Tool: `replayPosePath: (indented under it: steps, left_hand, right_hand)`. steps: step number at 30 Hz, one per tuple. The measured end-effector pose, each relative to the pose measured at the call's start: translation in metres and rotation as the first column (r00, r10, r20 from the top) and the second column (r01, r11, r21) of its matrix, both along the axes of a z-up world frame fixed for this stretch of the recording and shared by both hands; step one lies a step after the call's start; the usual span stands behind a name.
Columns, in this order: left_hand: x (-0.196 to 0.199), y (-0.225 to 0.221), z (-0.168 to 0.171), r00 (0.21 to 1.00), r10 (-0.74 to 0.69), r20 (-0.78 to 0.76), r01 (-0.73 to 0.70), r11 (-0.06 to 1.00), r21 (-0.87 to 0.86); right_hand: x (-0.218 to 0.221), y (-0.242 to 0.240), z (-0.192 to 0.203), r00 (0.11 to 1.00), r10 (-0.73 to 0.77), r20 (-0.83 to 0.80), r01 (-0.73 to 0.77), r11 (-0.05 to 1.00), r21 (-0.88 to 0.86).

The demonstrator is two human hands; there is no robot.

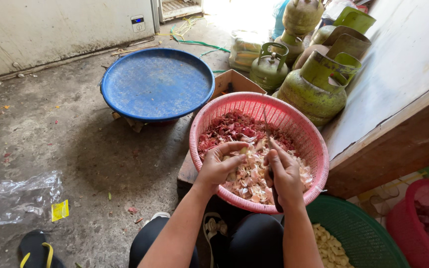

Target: The person sits on the floor and uses a small knife to peel garlic cloves one by one. The peeled cloves are placed into a green basket, while the skins fall into a pink basket below.

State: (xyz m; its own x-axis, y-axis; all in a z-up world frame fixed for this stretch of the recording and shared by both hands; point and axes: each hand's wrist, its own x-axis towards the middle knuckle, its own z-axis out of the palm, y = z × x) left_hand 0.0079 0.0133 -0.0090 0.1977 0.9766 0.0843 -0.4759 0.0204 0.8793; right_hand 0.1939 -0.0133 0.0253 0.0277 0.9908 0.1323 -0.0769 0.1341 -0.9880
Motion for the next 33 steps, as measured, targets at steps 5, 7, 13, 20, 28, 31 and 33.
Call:
replayPosePath:
  steps: [5,7,13,20,28,31,33]
  left_hand:
    - [0.001,-0.005,0.005,0.998,0.065,-0.020,-0.065,0.998,-0.002]
    - [0.004,-0.005,0.008,0.997,0.078,0.007,-0.078,0.997,-0.018]
    - [0.010,-0.002,0.006,0.990,0.127,0.058,-0.128,0.992,0.012]
    - [0.012,-0.004,0.002,0.982,0.181,-0.050,-0.178,0.982,0.055]
    - [0.014,-0.002,0.001,0.984,0.170,0.045,-0.174,0.979,0.104]
    - [0.016,-0.002,-0.001,0.978,0.207,0.002,-0.205,0.971,0.126]
    - [0.018,-0.003,-0.001,0.963,0.259,-0.076,-0.246,0.957,0.155]
  right_hand:
    - [-0.010,-0.013,0.009,0.976,0.208,-0.058,-0.207,0.978,0.016]
    - [-0.013,-0.017,0.013,0.950,0.299,-0.085,-0.297,0.954,0.039]
    - [-0.020,-0.018,0.018,0.972,0.203,0.120,-0.205,0.979,0.004]
    - [-0.013,-0.009,0.006,0.979,0.178,0.096,-0.176,0.984,-0.035]
    - [-0.014,-0.015,0.014,0.971,0.239,0.026,-0.240,0.970,0.029]
    - [-0.020,-0.015,0.012,0.971,0.201,0.131,-0.202,0.979,-0.003]
    - [-0.018,-0.012,0.010,0.978,0.166,0.125,-0.164,0.986,-0.030]
